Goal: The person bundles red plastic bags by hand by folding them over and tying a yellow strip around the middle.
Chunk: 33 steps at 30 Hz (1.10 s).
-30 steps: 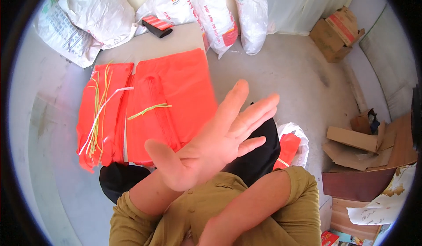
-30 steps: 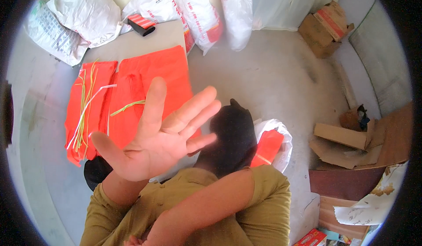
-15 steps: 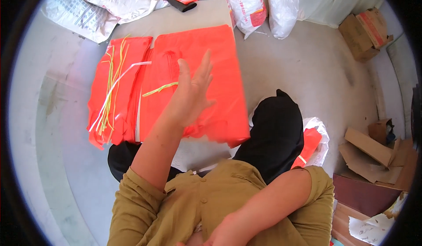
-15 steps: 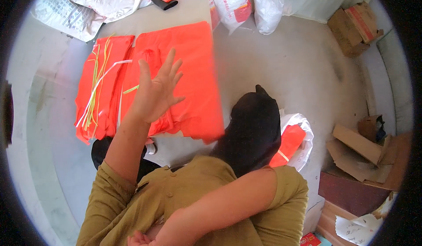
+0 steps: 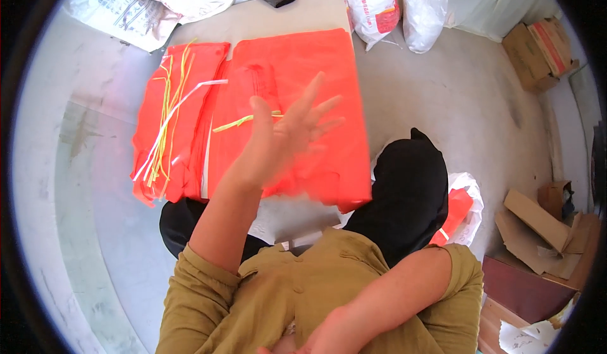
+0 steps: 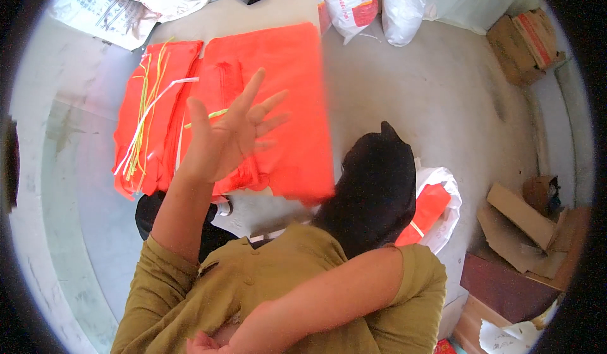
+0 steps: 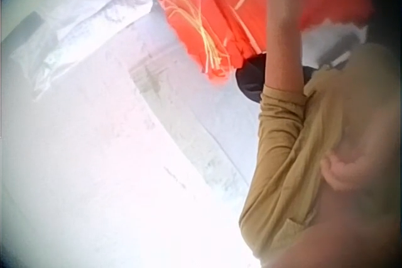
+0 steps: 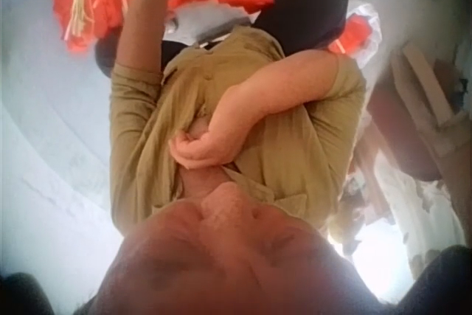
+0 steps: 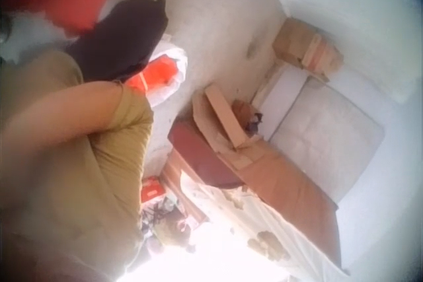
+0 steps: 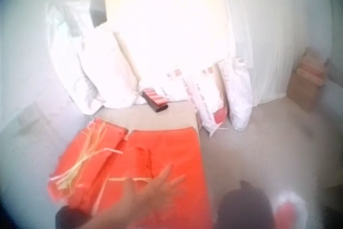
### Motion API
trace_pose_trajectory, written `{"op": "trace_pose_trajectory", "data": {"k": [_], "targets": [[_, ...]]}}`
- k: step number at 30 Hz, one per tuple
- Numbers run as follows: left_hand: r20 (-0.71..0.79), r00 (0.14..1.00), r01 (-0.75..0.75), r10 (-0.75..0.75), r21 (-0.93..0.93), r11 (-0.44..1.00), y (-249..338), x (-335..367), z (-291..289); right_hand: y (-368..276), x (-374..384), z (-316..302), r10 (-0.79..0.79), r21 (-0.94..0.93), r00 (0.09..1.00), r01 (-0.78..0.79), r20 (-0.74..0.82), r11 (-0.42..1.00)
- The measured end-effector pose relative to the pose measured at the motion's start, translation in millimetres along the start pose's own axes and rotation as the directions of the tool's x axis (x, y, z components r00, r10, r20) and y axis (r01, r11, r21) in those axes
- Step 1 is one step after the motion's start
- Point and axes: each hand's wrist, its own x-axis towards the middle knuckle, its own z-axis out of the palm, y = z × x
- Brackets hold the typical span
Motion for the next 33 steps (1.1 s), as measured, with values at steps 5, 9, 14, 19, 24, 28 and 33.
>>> {"op": "trace_pose_trajectory", "data": {"k": [5, 9, 14, 19, 24, 28, 33], "targets": [[0.136, 0.974, -0.133, 0.179, -0.295, 0.946, 17.3, -24.0, 11.4, 44.0, -15.8, -25.6, 0.108, 0.093, 0.994, -0.106, -0.019, 0.990], [0.267, 0.906, -0.204, 0.329, -0.406, 0.891, 27.6, -38.1, 18.2, 52.6, -74.3, -29.6, 0.517, 0.040, 0.850, -0.522, 0.102, 0.852], [0.348, 0.856, -0.246, 0.383, -0.376, 0.893, 33.1, -44.1, 18.0, 62.2, -115.2, -34.5, 0.912, 0.079, 0.401, -0.916, 0.091, 0.394], [0.366, 0.817, -0.224, 0.446, -0.510, 0.830, 28.6, -40.4, 21.4, 74.0, -110.3, -25.7, 0.994, 0.282, 0.029, -0.960, 0.102, -0.001], [0.359, 0.822, -0.222, 0.441, -0.511, 0.830, 26.8, -37.9, 20.2, 79.8, -117.5, -23.5, 0.980, 0.266, 0.161, -0.956, 0.119, 0.124], [0.303, 0.850, -0.191, 0.431, -0.586, 0.787, 24.3, -37.8, 23.8, 67.3, -119.2, -17.7, 0.985, 0.527, -0.063, -0.838, 0.163, -0.141], [0.241, 0.878, -0.228, 0.413, -0.549, 0.804, 24.4, -40.7, 8.1, 63.7, -139.4, -35.8, 0.939, 0.624, -0.271, -0.702, 0.213, -0.344]]}}
